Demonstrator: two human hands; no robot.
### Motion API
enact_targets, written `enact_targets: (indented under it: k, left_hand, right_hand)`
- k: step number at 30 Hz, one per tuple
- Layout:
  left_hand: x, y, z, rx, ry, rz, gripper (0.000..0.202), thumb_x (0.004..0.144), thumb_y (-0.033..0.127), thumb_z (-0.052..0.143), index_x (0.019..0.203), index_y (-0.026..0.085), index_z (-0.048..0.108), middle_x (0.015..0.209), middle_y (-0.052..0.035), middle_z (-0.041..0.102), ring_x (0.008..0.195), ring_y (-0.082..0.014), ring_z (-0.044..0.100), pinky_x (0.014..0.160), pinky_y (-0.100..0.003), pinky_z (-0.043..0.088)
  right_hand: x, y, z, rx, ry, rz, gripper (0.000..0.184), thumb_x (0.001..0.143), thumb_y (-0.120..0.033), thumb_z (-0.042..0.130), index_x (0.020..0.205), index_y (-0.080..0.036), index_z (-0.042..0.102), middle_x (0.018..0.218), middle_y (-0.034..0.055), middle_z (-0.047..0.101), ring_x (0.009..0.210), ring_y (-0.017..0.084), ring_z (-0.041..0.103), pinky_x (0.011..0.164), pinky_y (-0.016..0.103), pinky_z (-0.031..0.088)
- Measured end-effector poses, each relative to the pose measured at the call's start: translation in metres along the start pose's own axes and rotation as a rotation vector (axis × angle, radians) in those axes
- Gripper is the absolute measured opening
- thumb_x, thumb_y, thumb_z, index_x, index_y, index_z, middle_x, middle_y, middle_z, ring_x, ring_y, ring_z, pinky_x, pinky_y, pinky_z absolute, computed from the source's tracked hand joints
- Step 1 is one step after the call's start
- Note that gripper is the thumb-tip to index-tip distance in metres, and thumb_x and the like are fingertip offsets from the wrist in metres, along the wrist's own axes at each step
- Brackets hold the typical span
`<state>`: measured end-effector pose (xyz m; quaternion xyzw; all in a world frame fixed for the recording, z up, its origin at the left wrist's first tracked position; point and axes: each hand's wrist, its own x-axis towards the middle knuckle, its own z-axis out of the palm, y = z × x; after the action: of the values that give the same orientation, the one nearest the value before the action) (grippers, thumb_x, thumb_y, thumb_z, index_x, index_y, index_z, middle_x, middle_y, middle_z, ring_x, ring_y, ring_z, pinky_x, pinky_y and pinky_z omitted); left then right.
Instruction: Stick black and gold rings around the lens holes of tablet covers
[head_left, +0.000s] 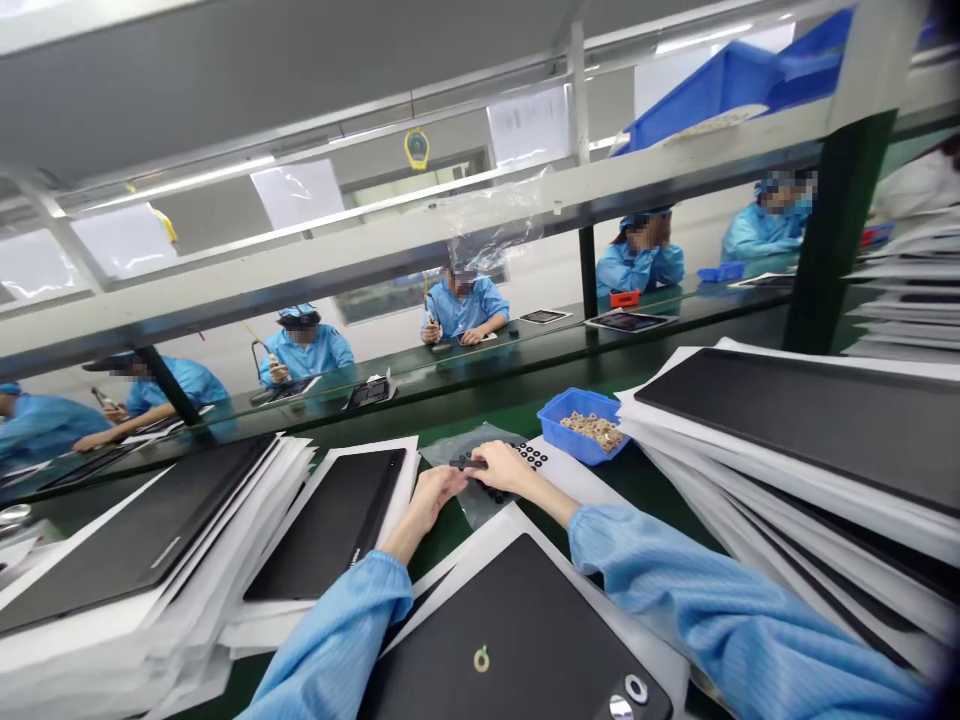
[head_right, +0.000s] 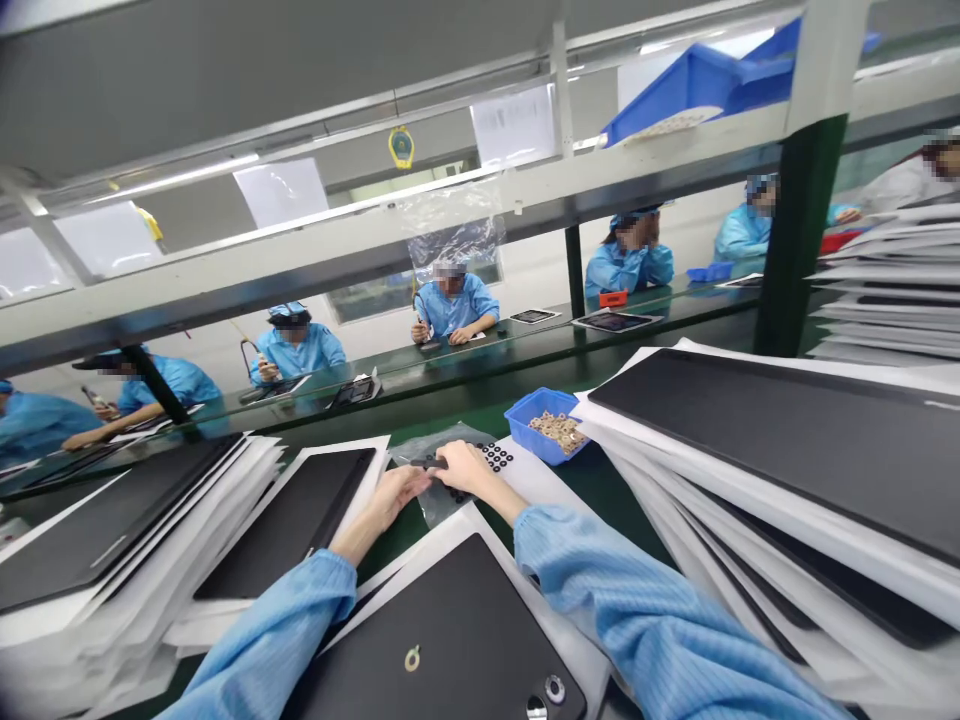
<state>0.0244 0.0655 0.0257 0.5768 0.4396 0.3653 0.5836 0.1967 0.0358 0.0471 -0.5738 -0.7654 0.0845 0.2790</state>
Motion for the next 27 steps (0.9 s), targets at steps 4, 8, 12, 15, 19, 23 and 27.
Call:
enact_targets:
  k: [4, 8, 12, 15, 19, 23, 27]
  left_hand:
    - [-0.001, -0.001, 0.003, -0.023, -0.052, 0.006, 0.029, 0.092, 0.031, 0.058, 0.114, 0.013, 0.057, 0.112, -0.0088, 0.060, 0.095, -0.0197, 0.062, 0.081, -0.038, 0.054]
    - [-0.003, -0.001, 0.005, -0.014, -0.091, -0.012, 0.029, 0.092, 0.031, 0.058, 0.114, 0.013, 0.057, 0.112, -0.0089, 0.060, 0.095, -0.0195, 0.062, 0.081, -0.038, 0.054]
    - [-0.005, -0.001, 0.007, 0.008, -0.119, -0.029, 0.028, 0.092, 0.030, 0.058, 0.114, 0.013, 0.058, 0.111, -0.0083, 0.061, 0.093, -0.0189, 0.062, 0.079, -0.037, 0.054]
    - [-0.005, 0.000, 0.008, 0.012, -0.126, -0.036, 0.028, 0.092, 0.030, 0.058, 0.113, 0.013, 0.058, 0.110, -0.0082, 0.061, 0.092, -0.0186, 0.062, 0.078, -0.037, 0.054]
    - [-0.006, -0.001, 0.008, -0.006, -0.125, -0.024, 0.027, 0.092, 0.030, 0.058, 0.113, 0.012, 0.058, 0.108, -0.0080, 0.061, 0.090, -0.0180, 0.062, 0.077, -0.036, 0.055]
    - [-0.007, -0.002, 0.008, -0.031, -0.126, -0.008, 0.028, 0.092, 0.031, 0.058, 0.114, 0.013, 0.057, 0.110, -0.0083, 0.061, 0.092, -0.0187, 0.062, 0.079, -0.037, 0.054]
    - [-0.005, -0.004, 0.009, -0.050, -0.123, -0.002, 0.029, 0.092, 0.031, 0.058, 0.115, 0.013, 0.057, 0.111, -0.0083, 0.061, 0.092, -0.0188, 0.062, 0.079, -0.037, 0.054]
  right_hand:
    - [0.001, 0.000, -0.002, -0.022, 0.007, -0.029, 0.023, 0.089, -0.036, 0.060, 0.097, -0.015, 0.064, 0.091, 0.0038, 0.066, 0.087, 0.017, 0.063, 0.080, 0.037, 0.052]
    - [0.004, 0.006, 0.001, -0.005, 0.031, -0.042, 0.023, 0.091, -0.034, 0.057, 0.092, -0.012, 0.063, 0.088, 0.0028, 0.065, 0.081, 0.015, 0.063, 0.076, 0.035, 0.053]
    - [0.005, 0.013, 0.010, 0.005, 0.096, 0.012, 0.024, 0.093, -0.035, 0.055, 0.096, -0.012, 0.063, 0.090, 0.0030, 0.065, 0.077, 0.015, 0.063, 0.072, 0.033, 0.053]
    - [0.004, 0.014, 0.014, 0.008, 0.147, 0.003, 0.023, 0.093, -0.033, 0.055, 0.102, -0.013, 0.061, 0.096, 0.0045, 0.064, 0.083, 0.016, 0.063, 0.076, 0.035, 0.053]
    - [0.000, 0.012, 0.014, 0.017, 0.135, -0.114, 0.014, 0.091, -0.026, 0.058, 0.097, -0.014, 0.063, 0.096, 0.0041, 0.064, 0.088, 0.017, 0.062, 0.080, 0.036, 0.051]
    - [-0.002, 0.010, 0.010, 0.039, 0.089, -0.197, 0.006, 0.081, -0.016, 0.063, 0.086, -0.015, 0.066, 0.080, 0.0017, 0.065, 0.078, 0.015, 0.061, 0.074, 0.030, 0.048]
    - [-0.002, 0.009, 0.007, 0.074, 0.070, -0.218, 0.007, 0.077, -0.016, 0.065, 0.083, -0.018, 0.068, 0.076, 0.0012, 0.068, 0.072, 0.015, 0.062, 0.069, 0.024, 0.045]
